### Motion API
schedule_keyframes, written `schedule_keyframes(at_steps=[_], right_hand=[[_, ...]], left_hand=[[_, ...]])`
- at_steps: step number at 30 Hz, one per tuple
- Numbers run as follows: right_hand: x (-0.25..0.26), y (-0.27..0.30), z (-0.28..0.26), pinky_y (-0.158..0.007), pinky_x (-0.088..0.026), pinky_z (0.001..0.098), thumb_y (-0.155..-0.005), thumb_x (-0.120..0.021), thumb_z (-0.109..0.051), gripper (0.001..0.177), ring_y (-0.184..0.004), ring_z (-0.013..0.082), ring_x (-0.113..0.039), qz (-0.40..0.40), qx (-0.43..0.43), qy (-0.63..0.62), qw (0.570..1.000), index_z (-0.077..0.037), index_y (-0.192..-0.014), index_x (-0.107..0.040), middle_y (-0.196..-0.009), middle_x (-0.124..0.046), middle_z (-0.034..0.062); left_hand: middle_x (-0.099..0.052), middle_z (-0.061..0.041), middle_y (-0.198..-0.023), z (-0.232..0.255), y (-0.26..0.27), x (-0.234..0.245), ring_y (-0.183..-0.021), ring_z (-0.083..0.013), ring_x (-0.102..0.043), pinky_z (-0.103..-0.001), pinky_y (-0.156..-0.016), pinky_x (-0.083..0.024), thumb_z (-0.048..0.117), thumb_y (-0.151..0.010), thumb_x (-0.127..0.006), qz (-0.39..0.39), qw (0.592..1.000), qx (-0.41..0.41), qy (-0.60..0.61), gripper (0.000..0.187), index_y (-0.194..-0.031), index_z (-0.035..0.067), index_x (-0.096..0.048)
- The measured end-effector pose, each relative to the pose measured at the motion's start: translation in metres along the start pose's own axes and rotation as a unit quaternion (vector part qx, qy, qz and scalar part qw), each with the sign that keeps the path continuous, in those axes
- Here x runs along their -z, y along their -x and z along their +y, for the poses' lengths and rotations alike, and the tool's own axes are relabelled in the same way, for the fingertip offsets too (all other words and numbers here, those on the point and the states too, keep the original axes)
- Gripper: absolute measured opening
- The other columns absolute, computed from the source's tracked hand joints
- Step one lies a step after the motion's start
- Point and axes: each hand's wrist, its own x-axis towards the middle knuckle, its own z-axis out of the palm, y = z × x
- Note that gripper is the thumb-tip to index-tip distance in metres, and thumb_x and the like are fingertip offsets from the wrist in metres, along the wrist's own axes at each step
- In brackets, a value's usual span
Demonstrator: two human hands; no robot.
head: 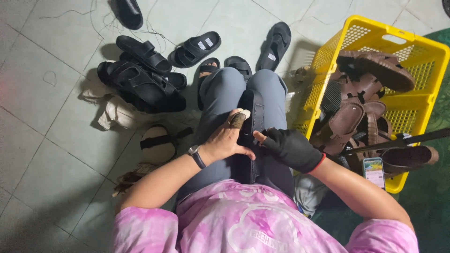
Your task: Hand-sewing a strap onto a sandal using a needle and thread while sitting on the floor.
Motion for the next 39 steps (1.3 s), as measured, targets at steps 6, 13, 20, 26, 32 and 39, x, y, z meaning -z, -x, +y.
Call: schedule_keyframes(at_steps=[6,13,20,26,32,39], right_hand=[[0.008,0.003,-0.011,-0.046,-0.05,0.0347,-0.085,-0.061,-0.023,0.034,-0.059,0.0229,-0.064,-0.04,-0.062,0.037,0.997,-0.012,-0.116,-0.055,-0.076,-0.056,0.0085],[-0.001,0.009,-0.008,-0.05,-0.051,0.0339,-0.089,-0.056,-0.026,0.04,-0.063,0.0235,-0.065,0.044,-0.06,-0.05,0.996,-0.012,-0.127,-0.055,-0.081,-0.059,0.0069],[0.036,0.006,-0.012,-0.048,-0.051,0.0399,-0.082,-0.064,-0.026,0.027,-0.061,0.0277,-0.065,-0.011,-0.09,-0.07,0.993,-0.015,-0.107,-0.063,-0.078,-0.06,0.0081],[0.067,0.036,0.007,-0.037,-0.044,0.0358,-0.078,-0.058,-0.028,0.064,-0.04,0.0209,-0.057,-0.118,-0.181,0.032,0.976,-0.04,-0.139,-0.043,-0.106,-0.06,0.0098],[0.053,0.016,0.003,-0.052,-0.054,0.0298,-0.075,-0.066,-0.012,0.006,-0.097,0.0296,-0.058,0.014,0.116,-0.105,0.988,-0.01,-0.077,-0.071,-0.117,-0.064,0.0044],[0.022,0.028,0.004,-0.047,-0.052,0.0338,-0.085,-0.06,-0.033,0.018,-0.059,0.0205,-0.066,0.073,-0.165,-0.135,0.974,-0.028,-0.102,-0.061,-0.1,-0.058,-0.0084]], left_hand=[[-0.05,-0.011,-0.113,0.007,0.034,-0.007,-0.088,-0.0342,-0.067,-0.037,-0.067,-0.061,0.032,-0.075,-0.078,0.073,0.995,0.044,-0.043,0.038,-0.081,-0.003,-0.066],[-0.065,-0.01,-0.063,0.005,0.031,-0.005,-0.046,-0.0063,-0.052,-0.014,-0.04,-0.037,0.006,-0.09,-0.059,0.046,0.88,0.162,0.444,0.016,-0.104,0.002,-0.064],[-0.067,-0.011,-0.073,-0.004,0.021,-0.006,-0.045,-0.0164,-0.066,-0.021,-0.042,-0.054,-0.01,-0.075,-0.069,0.042,0.91,0.154,0.383,0.027,-0.1,-0.009,-0.059],[-0.071,-0.008,-0.065,0.012,0.022,-0.008,-0.051,-0.0157,-0.069,-0.022,-0.049,-0.054,0.0,-0.081,-0.069,0.105,0.945,0.13,0.281,0.026,-0.107,0.002,-0.063],[-0.068,-0.022,-0.075,0.058,0.032,0.034,-0.067,-0.0378,-0.068,-0.041,-0.051,-0.054,0.005,-0.078,-0.068,0.04,0.987,0.072,0.138,0.028,-0.105,-0.002,-0.066],[-0.053,0.0,-0.068,0.042,0.016,-0.003,-0.047,-0.0209,-0.058,-0.031,-0.043,-0.049,0.018,-0.076,-0.074,0.186,0.959,-0.132,-0.17,0.015,-0.069,0.009,-0.063]])
